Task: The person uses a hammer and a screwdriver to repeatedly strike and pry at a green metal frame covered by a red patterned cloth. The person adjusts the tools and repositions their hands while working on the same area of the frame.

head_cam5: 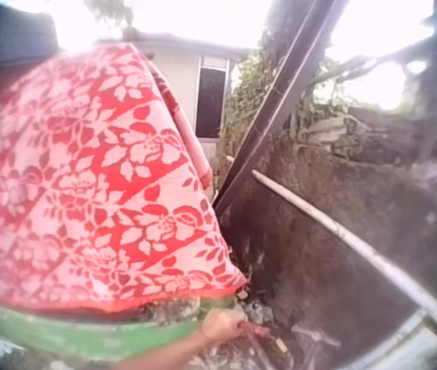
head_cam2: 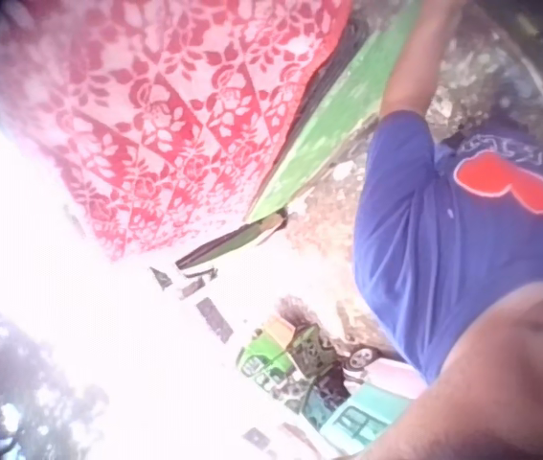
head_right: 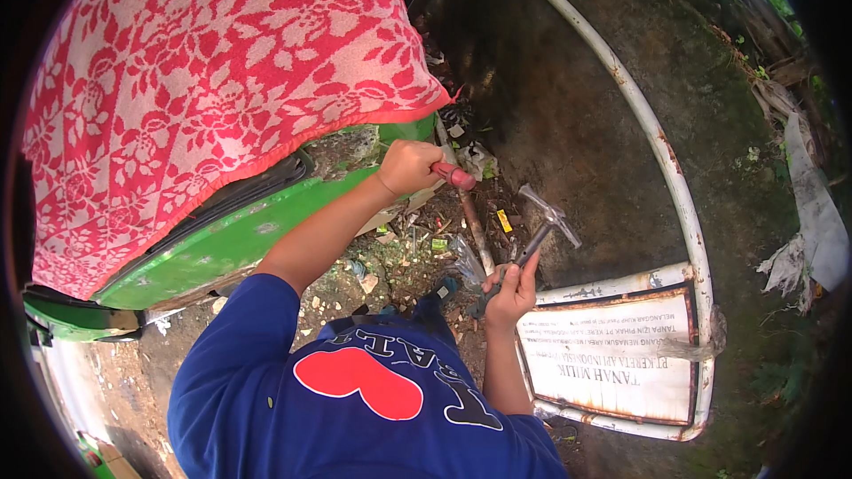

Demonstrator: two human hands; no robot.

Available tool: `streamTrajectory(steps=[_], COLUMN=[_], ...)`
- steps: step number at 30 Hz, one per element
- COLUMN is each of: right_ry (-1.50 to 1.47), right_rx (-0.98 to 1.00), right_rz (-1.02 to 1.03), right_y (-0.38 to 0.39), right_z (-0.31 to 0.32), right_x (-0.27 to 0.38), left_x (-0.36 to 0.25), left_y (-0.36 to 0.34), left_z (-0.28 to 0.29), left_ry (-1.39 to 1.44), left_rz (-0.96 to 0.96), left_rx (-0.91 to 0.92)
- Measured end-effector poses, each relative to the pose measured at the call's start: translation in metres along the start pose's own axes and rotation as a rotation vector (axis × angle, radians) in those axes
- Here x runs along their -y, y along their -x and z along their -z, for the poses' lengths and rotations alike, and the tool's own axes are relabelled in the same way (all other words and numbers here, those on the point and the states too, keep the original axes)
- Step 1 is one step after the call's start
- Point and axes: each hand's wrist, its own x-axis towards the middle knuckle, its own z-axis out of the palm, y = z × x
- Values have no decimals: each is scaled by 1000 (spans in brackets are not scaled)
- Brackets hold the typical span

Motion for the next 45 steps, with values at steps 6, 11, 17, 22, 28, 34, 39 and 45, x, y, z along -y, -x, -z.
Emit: streamTrajectory(steps=[6,11,17,22,28,34,39,45], right_ry=[295,-120,-151,23,40,-122,-27,124], right_rx=[282,58,24,107,154,83,137,229], right_rz=[-133,-99,-148,-125,-146,-127,-122,-153], right_y=[-4,2,7,-7,-9,-23,-19,-14], right_z=[-12,-11,-19,-7,-2,-6,-6,-9], right_x=[-26,-10,-7,-7,-19,7,0,-11], left_x=[-2,-5,-1,-10,-9,-4,-8,-8], left_y=[-10,-4,-7,-7,-11,-6,-6,-3], left_z=[1,1,2,-5,-4,-3,1,-1], left_ry=[-18,-45,-10,-10,-22,-41,-44,-8], left_rz=[22,39,13,10,60,79,73,37], left_rx=[-3,-23,-21,-11,-14,2,-20,-29])
